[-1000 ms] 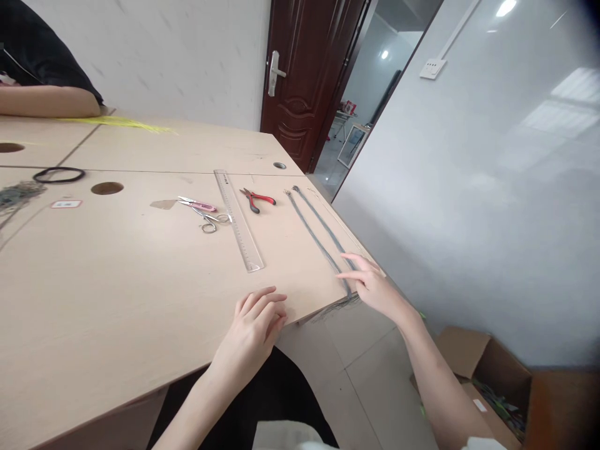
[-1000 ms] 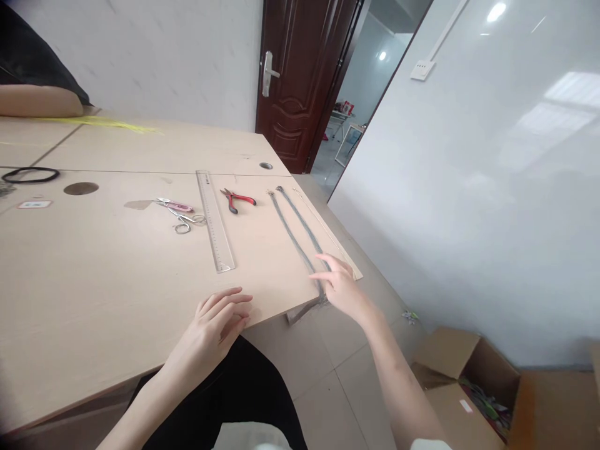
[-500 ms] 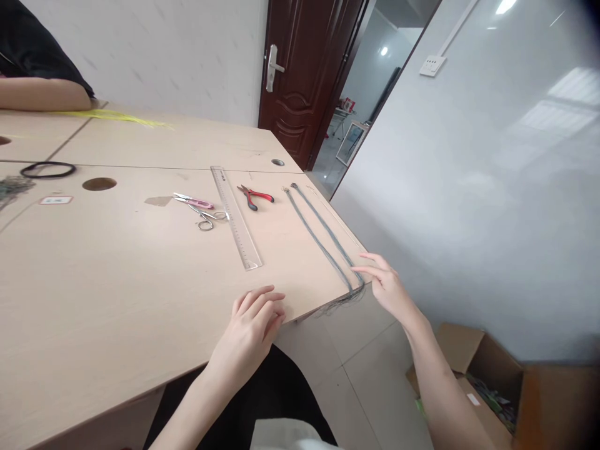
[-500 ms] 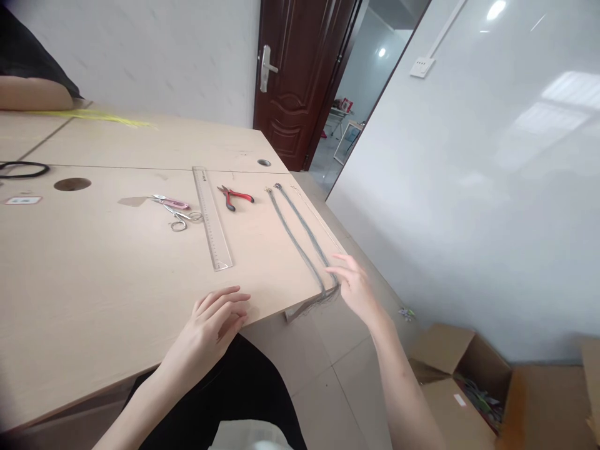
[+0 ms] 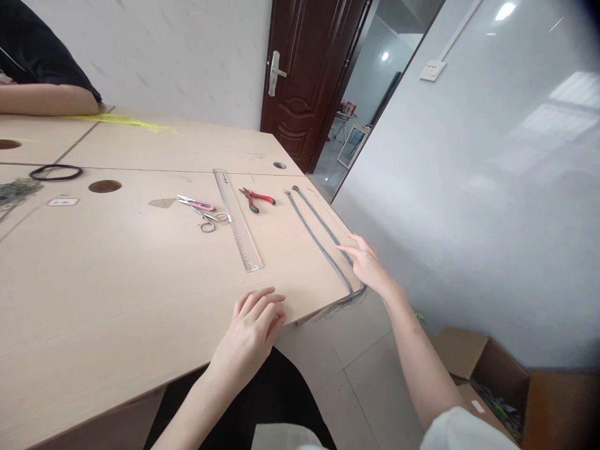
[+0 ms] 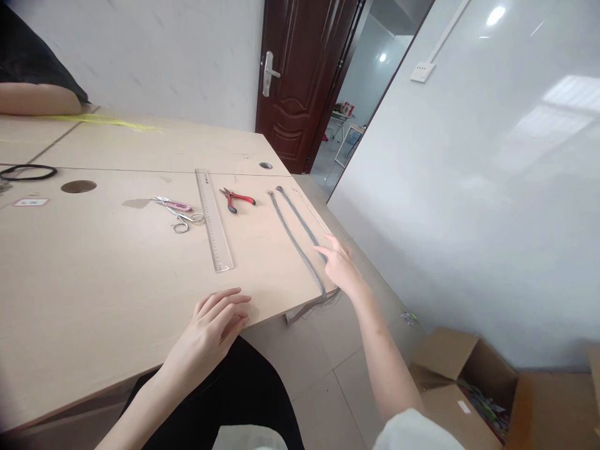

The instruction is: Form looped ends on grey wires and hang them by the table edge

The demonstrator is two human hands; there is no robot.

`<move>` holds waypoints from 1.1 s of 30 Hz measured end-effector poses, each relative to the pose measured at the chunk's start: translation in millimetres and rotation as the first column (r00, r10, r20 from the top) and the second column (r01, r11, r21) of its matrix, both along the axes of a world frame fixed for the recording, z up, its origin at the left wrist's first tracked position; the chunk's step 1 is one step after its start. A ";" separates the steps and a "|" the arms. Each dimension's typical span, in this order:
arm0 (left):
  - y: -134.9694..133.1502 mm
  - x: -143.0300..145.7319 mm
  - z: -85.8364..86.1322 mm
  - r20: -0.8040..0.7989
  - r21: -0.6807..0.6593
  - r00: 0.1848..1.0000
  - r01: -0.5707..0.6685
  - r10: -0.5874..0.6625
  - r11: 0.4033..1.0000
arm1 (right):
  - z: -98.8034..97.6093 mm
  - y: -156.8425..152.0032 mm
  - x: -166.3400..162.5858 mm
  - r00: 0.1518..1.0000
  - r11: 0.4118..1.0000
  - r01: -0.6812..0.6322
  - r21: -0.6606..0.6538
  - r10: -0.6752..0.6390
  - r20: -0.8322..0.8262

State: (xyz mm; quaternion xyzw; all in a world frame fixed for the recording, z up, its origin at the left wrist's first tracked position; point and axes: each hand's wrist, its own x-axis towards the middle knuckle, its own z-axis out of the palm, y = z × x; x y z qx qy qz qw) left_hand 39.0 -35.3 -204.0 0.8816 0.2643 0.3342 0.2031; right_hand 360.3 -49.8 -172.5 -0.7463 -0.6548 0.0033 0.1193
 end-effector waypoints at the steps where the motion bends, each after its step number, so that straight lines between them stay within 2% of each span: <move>1: 0.1 -0.4 0.5 0.000 -0.003 1.000 -0.002 0.002 1.000 | -0.5 8.4 0.1 1.000 1.000 -0.015 -0.009 0.015 -0.005; 5: 0.9 -2.2 1.5 0.004 -0.020 1.000 -0.015 0.015 1.000 | -1.6 20.6 6.9 1.000 1.000 0.008 -0.020 -0.008 -0.014; 8: 1.0 -2.7 0.7 0.010 -0.029 1.000 -0.019 0.020 0.999 | 1.5 3.5 14.3 0.999 0.999 0.036 -0.018 -0.037 -0.020; 12: 0.4 -2.2 -1.0 0.019 -0.025 1.000 -0.009 0.010 1.000 | 5.1 -32.6 15.8 0.999 0.998 0.011 -0.065 -0.014 -0.048; 15: 0.6 -1.8 -1.6 0.017 -0.016 1.000 0.005 -0.005 1.000 | 4.3 -51.2 12.0 0.997 0.997 0.059 -0.055 -0.062 -0.054; 24: 0.9 -0.2 -1.3 0.025 -0.017 1.000 -0.005 0.006 1.000 | 2.2 -69.1 4.6 0.991 0.994 0.113 -0.011 -0.113 -0.075; 28: 0.6 -0.6 -0.1 0.030 -0.035 1.000 -0.004 0.005 0.999 | 2.9 -76.9 2.7 0.992 0.995 0.096 0.002 -0.096 -0.085; 33: 0.6 -0.4 0.2 0.057 -0.089 0.998 0.008 -0.003 0.996 | 2.9 -84.5 0.4 0.985 0.985 0.148 0.089 -0.139 -0.100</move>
